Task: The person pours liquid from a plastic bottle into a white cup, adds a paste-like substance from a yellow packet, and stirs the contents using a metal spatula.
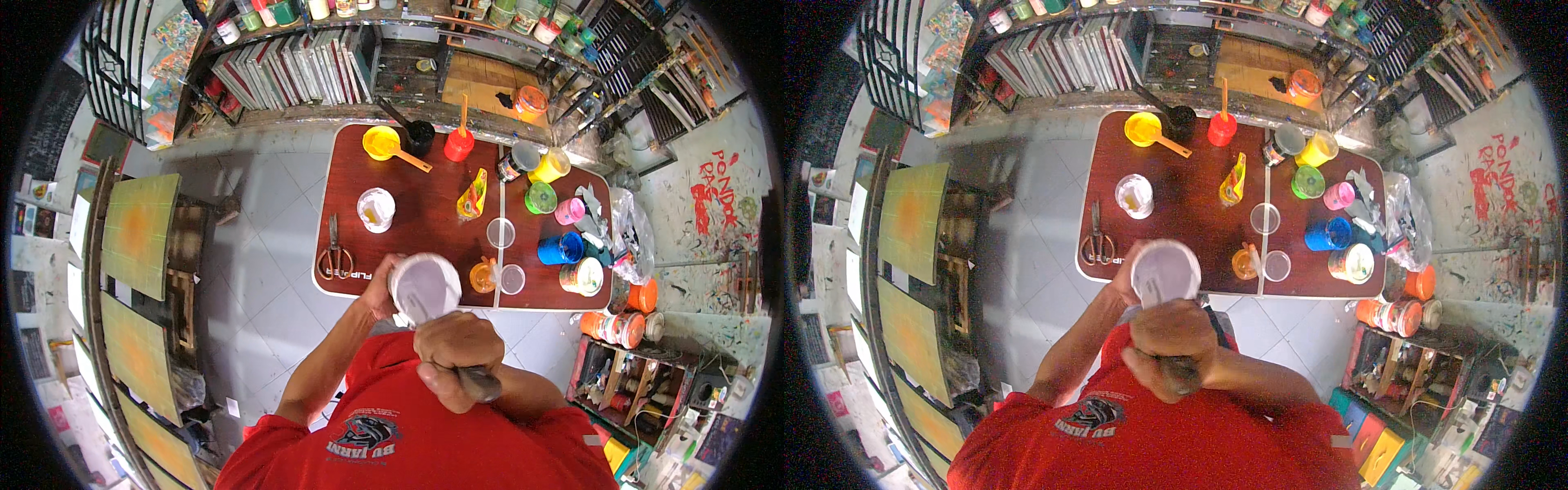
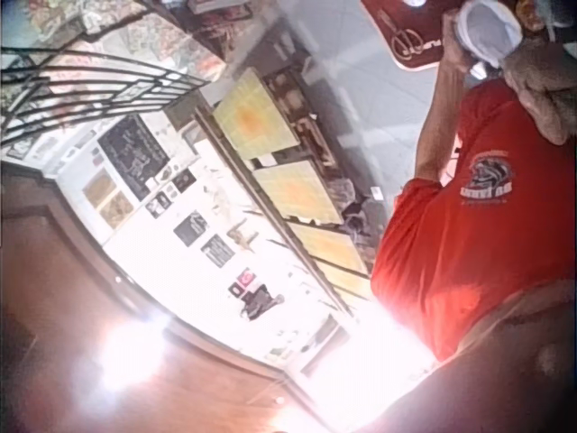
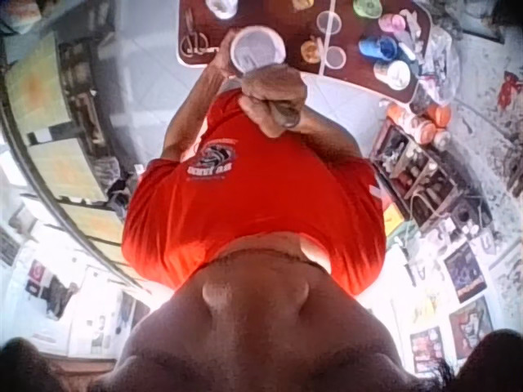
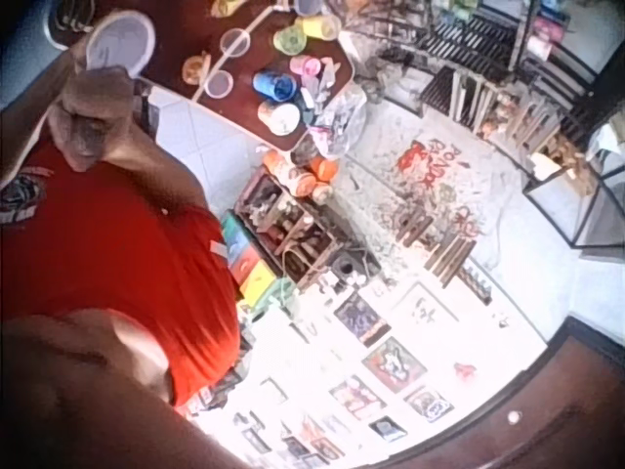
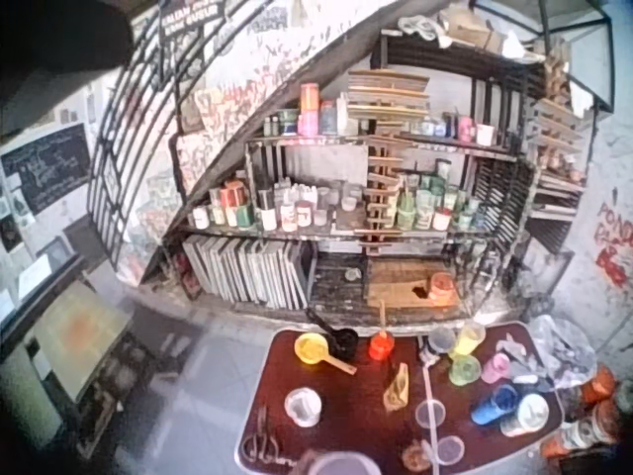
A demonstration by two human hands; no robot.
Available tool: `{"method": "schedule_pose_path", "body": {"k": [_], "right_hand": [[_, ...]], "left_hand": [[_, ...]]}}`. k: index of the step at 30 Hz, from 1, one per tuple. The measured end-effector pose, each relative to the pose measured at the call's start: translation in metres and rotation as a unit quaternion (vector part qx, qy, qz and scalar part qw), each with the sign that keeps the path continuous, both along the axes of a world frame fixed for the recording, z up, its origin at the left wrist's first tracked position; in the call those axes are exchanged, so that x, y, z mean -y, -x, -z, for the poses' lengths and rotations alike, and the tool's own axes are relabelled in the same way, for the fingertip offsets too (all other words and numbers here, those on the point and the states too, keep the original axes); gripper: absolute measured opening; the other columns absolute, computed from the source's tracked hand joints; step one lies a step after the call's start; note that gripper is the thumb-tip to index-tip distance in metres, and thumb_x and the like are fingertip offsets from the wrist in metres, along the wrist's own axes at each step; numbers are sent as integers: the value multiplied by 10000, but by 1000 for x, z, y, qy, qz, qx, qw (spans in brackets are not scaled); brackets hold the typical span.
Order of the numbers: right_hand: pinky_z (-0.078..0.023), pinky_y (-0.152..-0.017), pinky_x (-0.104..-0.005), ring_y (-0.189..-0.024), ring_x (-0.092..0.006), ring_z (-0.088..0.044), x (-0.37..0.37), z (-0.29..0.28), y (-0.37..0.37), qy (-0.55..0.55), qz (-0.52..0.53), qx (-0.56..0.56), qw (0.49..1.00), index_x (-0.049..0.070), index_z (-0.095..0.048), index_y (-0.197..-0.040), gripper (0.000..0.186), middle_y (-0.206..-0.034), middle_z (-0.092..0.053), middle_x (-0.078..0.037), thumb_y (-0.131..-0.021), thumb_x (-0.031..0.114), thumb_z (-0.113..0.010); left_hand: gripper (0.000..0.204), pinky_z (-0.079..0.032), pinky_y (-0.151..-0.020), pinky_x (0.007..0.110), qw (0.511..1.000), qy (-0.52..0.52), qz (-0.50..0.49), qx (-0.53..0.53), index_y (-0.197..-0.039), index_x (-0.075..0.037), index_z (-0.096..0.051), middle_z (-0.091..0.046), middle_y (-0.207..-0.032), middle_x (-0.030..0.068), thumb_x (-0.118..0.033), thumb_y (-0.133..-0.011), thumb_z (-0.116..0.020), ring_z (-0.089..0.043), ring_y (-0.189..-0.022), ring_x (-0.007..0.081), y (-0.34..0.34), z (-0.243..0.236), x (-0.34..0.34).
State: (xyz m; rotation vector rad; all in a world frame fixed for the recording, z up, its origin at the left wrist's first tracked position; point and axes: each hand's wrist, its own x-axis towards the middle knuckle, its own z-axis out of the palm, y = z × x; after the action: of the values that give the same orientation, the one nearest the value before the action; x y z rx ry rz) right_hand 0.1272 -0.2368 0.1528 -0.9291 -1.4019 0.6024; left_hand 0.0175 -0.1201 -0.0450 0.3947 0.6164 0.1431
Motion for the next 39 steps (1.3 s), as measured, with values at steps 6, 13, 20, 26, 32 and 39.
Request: {"method": "schedule_pose_path", "body": {"k": [6,13,20,26,32,39], "right_hand": [[-331,-421,-333,-433,-173,-389,-12,51,-39,-41,113,-180,976,71,-448,-652,250,-533,-433,-44,-864,83,-579],[-396,-486,-367,-524,-220,-474,4,45,-46,21,98,-189,977,114,-466,-643,238,-632,-487,-29,-834,132,-606],[-410,-500,-348,-480,-219,-449,0,23,-19,-18,6,-69,997,84,-462,-634,259,-551,-466,-50,-867,153,-550],[-429,-458,-349,-512,-203,-558,-13,30,-24,-39,-8,-152,988,100,-521,-606,274,-596,-567,-50,-868,150,-584],[-523,-532,-361,-547,-245,-627,-20,14,-53,7,81,-180,980,43,-572,-630,202,-622,-640,-93,-822,100,-604],[-478,-507,-377,-523,-252,-554,-13,21,-25,-35,-127,-53,990,60,-505,-643,207,-619,-570,-73,-830,93,-586]], "left_hand": [[627,-558,-876,476,998,19,62,-5,-1272,-95,-621,-674,-1212,102,-550,-900,-402,-662,-1082,268,5,17,9],[751,-475,-1039,516,992,50,72,89,-1354,-69,-554,-612,-1312,164,-646,-941,-308,-617,-1176,339,14,-14,-23],[633,-553,-897,478,998,60,0,22,-1272,-100,-617,-696,-1136,102,-557,-912,-368,-663,-1065,260,14,4,-22],[671,-513,-994,471,999,-4,-24,-41,-1300,-95,-600,-643,-1267,109,-592,-935,-337,-630,-1152,276,1,-5,6],[666,-516,-969,497,966,135,94,197,-1331,-88,-569,-622,-1299,132,-566,-929,-339,-633,-1134,322,29,22,-33],[617,-502,-1000,483,994,64,4,88,-1313,-94,-585,-622,-1306,121,-551,-947,-391,-620,-1165,303,16,7,-21]]}}
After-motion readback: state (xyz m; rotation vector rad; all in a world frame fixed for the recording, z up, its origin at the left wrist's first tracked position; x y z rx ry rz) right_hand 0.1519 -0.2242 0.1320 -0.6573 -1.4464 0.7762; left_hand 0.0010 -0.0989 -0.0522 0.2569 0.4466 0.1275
